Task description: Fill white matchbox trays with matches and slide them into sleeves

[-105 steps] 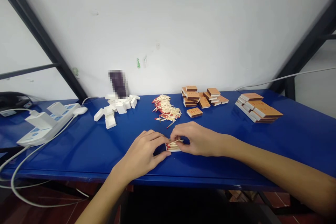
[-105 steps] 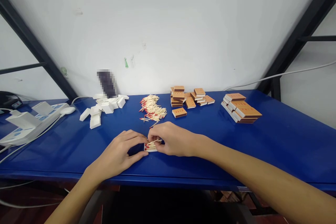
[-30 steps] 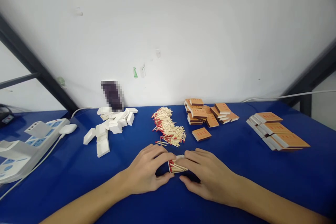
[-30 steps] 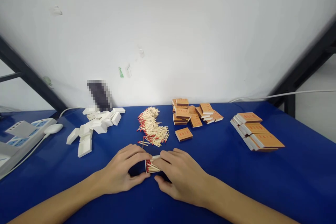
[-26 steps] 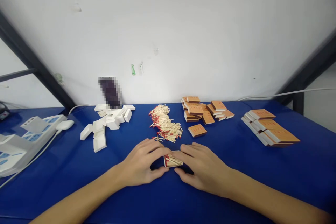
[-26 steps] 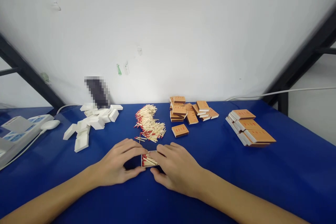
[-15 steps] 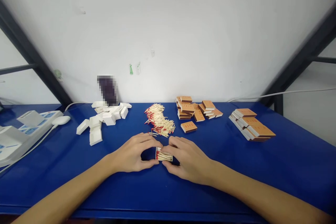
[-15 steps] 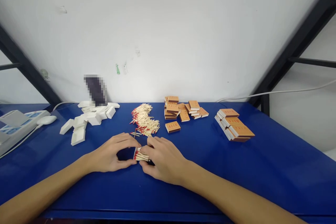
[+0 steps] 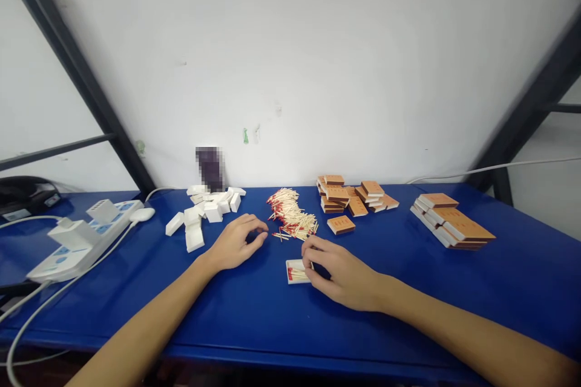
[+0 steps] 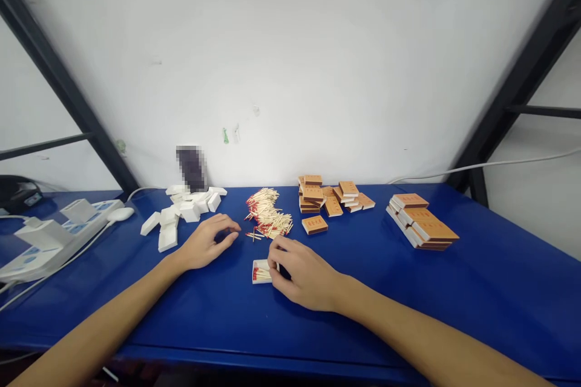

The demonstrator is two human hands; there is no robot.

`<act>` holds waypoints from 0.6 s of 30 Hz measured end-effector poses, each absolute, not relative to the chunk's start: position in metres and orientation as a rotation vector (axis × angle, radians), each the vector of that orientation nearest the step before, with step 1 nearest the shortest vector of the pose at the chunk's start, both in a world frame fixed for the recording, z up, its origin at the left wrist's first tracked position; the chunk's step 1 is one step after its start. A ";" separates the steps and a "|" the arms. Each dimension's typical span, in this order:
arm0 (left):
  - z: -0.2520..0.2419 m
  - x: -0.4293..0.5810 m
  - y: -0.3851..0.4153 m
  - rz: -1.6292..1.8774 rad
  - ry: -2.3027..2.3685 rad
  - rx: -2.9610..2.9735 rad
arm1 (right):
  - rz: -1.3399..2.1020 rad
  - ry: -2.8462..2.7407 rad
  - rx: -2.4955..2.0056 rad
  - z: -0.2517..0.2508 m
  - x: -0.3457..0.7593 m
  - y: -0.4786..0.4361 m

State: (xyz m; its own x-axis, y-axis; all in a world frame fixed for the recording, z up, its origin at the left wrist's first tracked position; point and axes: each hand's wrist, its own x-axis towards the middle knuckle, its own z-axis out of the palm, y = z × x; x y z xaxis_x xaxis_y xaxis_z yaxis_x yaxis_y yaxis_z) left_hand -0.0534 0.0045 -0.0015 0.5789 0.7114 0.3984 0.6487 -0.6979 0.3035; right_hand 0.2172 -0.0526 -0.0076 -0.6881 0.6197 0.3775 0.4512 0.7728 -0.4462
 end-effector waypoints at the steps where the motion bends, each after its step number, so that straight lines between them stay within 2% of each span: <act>1: -0.003 -0.052 0.005 0.715 1.161 2.688 | 0.467 -2.445 -0.812 -0.008 0.218 -0.052; 11: 0.021 -0.029 0.027 0.346 0.885 2.792 | 0.610 -2.295 -0.890 -0.010 0.216 -0.046; 18: 0.012 -0.027 0.031 0.466 0.860 2.648 | 0.365 -2.242 -1.120 -0.020 0.230 -0.020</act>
State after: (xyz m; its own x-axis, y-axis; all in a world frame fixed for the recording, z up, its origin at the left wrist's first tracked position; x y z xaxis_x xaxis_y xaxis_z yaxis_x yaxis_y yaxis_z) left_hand -0.0273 0.0307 0.0125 0.7658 0.6091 0.2065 0.5057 -0.7686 0.3917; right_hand 0.2298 -0.0203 -0.0202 -0.4646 0.7949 0.3903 0.6301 0.6065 -0.4850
